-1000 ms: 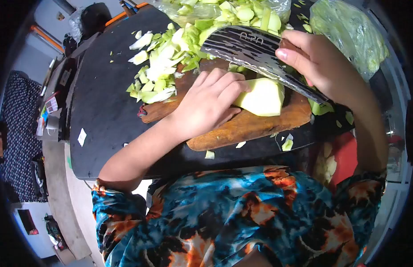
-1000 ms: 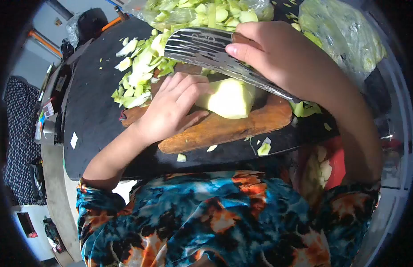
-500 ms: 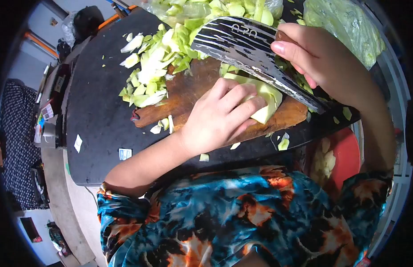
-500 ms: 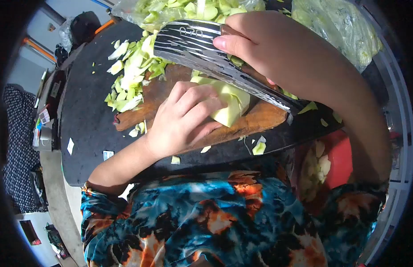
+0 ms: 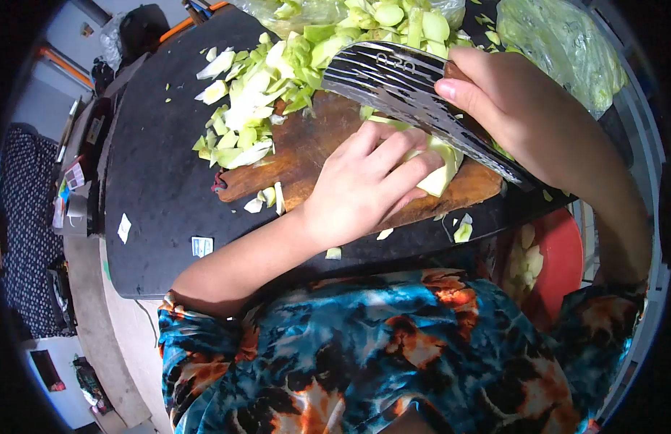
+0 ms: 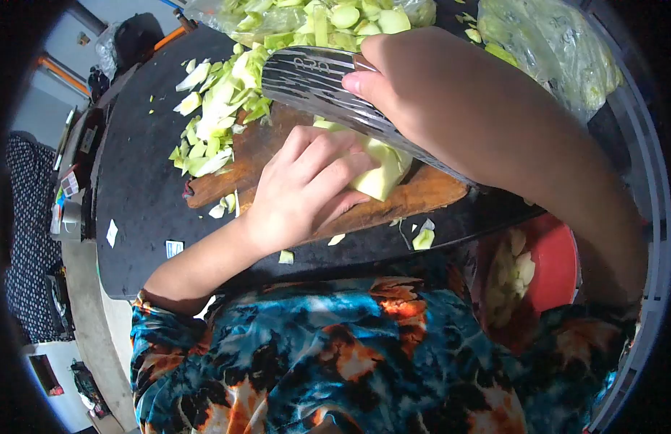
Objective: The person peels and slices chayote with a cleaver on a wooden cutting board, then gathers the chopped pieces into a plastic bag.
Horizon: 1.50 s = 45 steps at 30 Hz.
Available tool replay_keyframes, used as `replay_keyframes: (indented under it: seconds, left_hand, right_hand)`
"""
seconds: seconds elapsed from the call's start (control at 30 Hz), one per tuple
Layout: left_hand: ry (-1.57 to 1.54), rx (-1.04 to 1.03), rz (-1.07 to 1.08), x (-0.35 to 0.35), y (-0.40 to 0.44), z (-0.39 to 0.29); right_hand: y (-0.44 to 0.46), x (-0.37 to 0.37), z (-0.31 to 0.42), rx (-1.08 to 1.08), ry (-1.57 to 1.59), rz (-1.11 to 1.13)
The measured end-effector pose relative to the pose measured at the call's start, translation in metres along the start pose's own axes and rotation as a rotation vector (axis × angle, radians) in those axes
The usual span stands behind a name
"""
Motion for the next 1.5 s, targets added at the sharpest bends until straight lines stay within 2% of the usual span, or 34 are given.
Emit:
replay_keyframes:
  seconds: [0.1, 0.17, 0.23, 0.37, 0.53, 0.67, 0.83, 0.97, 1.07, 1.2, 1.3, 1.4, 1.5]
  left_hand:
    - [0.023, -0.002, -0.001, -0.001, 0.000, -0.001]
    - [0.028, 0.010, -0.008, 0.000, 0.000, -0.001]
    - [0.019, 0.029, -0.029, 0.001, 0.000, 0.001]
    - [0.040, 0.000, -0.023, 0.000, 0.000, 0.003]
    - [0.022, -0.011, -0.035, -0.001, 0.001, 0.006]
    - [0.021, 0.017, -0.007, 0.000, 0.002, 0.006]
    - [0.008, 0.021, -0.040, -0.001, 0.001, 0.008]
    - [0.065, 0.041, 0.055, 0.004, 0.006, 0.001]
    - [0.124, 0.040, 0.093, 0.000, 0.007, -0.001]
    - [0.152, 0.036, 0.054, 0.000, 0.006, -0.001]
    - [0.166, 0.043, 0.055, -0.001, 0.007, -0.002]
    - [0.162, 0.041, 0.056, -0.001, 0.007, -0.002]
    - [0.165, 0.047, 0.058, -0.001, 0.007, -0.002]
  right_hand:
    - [-0.001, -0.002, -0.001, 0.091, -0.041, -0.029]
    - [0.000, -0.009, -0.002, 0.046, -0.021, -0.007]
    - [0.001, -0.016, -0.002, -0.117, 0.039, 0.066]
    - [0.010, -0.015, -0.003, -0.213, 0.165, 0.227]
    - [0.012, -0.029, -0.009, -0.255, 0.171, 0.262]
    - [0.012, -0.031, -0.014, -0.432, 0.360, 0.488]
    - [0.014, -0.030, -0.012, -0.461, 0.325, 0.521]
    - [0.016, -0.029, -0.014, -0.460, 0.302, 0.523]
    - [0.034, -0.018, -0.005, -0.332, 0.047, 0.609]
    - [0.040, 0.004, 0.002, -0.130, 0.122, 0.362]
    - [0.034, 0.007, 0.004, -0.329, 0.199, 0.377]
    - [0.032, 0.002, 0.005, -0.368, 0.127, 0.371]
    - [0.030, 0.001, 0.003, -0.291, 0.137, 0.280]
Point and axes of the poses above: each hand's wrist, its own y-axis towards the middle knuckle, its own x-axis out of the back of the hand, z = x × y, the point moved 4 cm from there along y, towards the middle knuckle, and after that the axes turned 12 degrees about -y, right-handed, at the moved point
